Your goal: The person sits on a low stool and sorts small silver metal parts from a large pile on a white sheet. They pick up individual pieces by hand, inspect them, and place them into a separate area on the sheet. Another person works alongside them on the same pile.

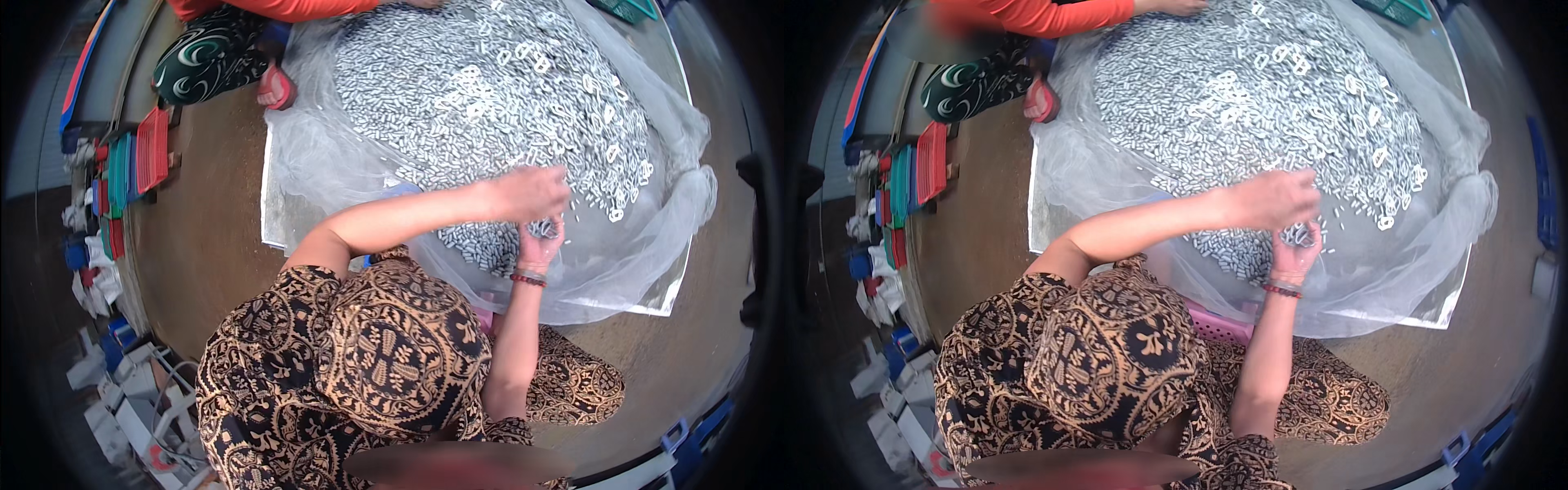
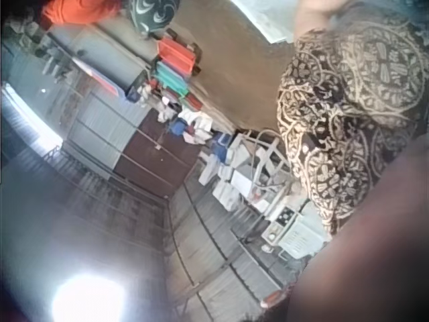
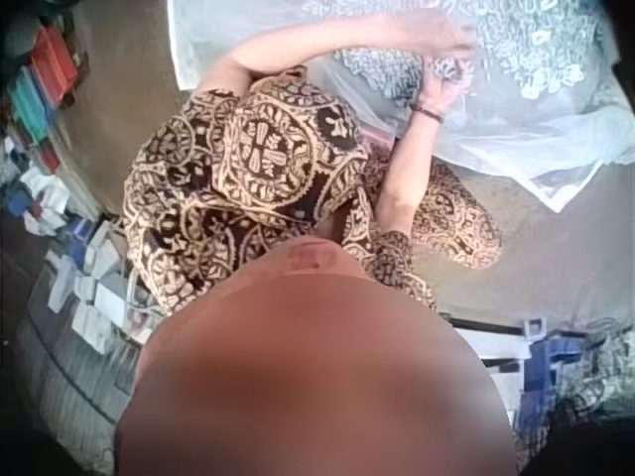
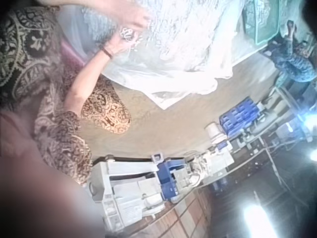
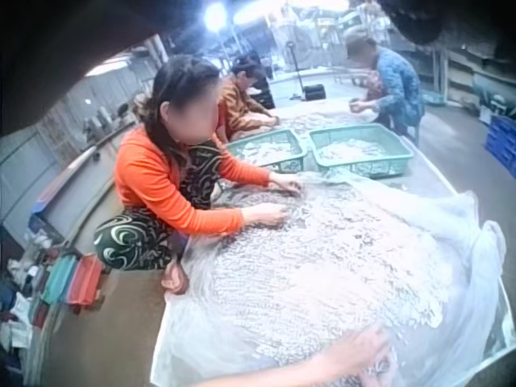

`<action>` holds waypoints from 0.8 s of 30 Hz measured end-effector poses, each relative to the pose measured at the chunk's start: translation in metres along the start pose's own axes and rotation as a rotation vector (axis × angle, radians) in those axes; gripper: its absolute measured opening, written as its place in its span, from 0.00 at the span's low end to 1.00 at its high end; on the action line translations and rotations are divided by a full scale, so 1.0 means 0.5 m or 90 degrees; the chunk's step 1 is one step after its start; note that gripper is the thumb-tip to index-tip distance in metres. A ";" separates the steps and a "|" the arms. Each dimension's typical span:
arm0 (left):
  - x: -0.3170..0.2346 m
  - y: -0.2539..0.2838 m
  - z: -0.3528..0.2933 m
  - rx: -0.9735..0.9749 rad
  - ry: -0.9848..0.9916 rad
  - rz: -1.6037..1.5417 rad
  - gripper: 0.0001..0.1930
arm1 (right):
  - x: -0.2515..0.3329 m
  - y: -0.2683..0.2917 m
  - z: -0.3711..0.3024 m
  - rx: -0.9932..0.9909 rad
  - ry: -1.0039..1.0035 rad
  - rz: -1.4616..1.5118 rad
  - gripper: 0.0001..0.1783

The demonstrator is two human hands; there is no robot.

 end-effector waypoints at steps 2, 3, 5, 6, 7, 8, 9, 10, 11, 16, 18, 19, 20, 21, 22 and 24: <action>-0.032 0.001 -0.014 -0.027 0.062 0.038 0.15 | -0.041 -0.043 -0.008 0.116 -0.065 0.125 0.24; -0.041 0.013 -0.026 -0.099 0.019 0.037 0.15 | -0.053 -0.049 -0.012 0.088 -0.062 0.107 0.21; -0.046 0.032 -0.053 -0.231 -0.071 0.038 0.15 | -0.057 -0.054 -0.019 0.037 -0.042 0.066 0.16; -0.030 0.048 -0.067 -0.336 -0.081 0.000 0.14 | -0.045 -0.062 -0.014 0.054 -0.049 0.076 0.13; 0.007 0.052 -0.079 -0.341 0.011 -0.042 0.14 | -0.037 -0.058 -0.009 0.023 -0.050 0.068 0.13; 0.048 0.060 -0.101 -0.399 0.067 -0.077 0.15 | -0.030 -0.057 -0.003 0.033 -0.075 0.101 0.12; 0.104 0.071 -0.117 -0.390 0.109 -0.053 0.16 | -0.025 -0.041 0.007 -0.055 -0.041 0.137 0.11; 0.162 0.072 -0.145 -0.401 0.226 -0.068 0.17 | -0.021 -0.031 0.009 -0.085 -0.031 0.148 0.11; 0.214 0.073 -0.173 -0.400 0.308 -0.026 0.19 | -0.017 -0.026 0.012 -0.092 -0.012 0.144 0.12; 0.327 -0.020 -0.249 -0.285 0.534 0.068 0.33 | 0.015 -0.133 0.105 -0.081 -0.029 0.156 0.14; 0.320 -0.044 -0.245 -0.320 0.531 0.043 0.33 | 0.056 -0.286 0.231 -0.020 -0.037 0.173 0.14; 0.313 -0.042 -0.247 -0.328 0.510 0.058 0.32 | 0.075 -0.410 0.308 0.159 -0.012 0.174 0.16; 0.317 -0.029 -0.245 -0.326 0.492 0.066 0.31 | 0.107 -0.537 0.370 0.210 -0.029 0.146 0.22; 0.319 -0.015 -0.247 -0.335 0.473 0.045 0.30 | 0.129 -0.633 0.396 0.278 -0.017 0.095 0.30; 0.312 -0.013 -0.259 -0.329 0.462 0.009 0.29 | 0.155 -0.733 0.424 0.289 0.012 0.016 0.39; 0.296 -0.001 -0.280 -0.365 0.444 -0.038 0.26 | 0.166 -0.802 0.443 0.233 0.136 0.003 0.37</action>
Point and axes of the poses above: each hand's wrist, its own z-axis towards the middle knuckle, its own y-axis out of the back of the hand, x = y × z, the point moved 4 cm from there along z, towards the middle knuckle, and after that the axes turned 5 degrees about x, right-handed, at the moved point
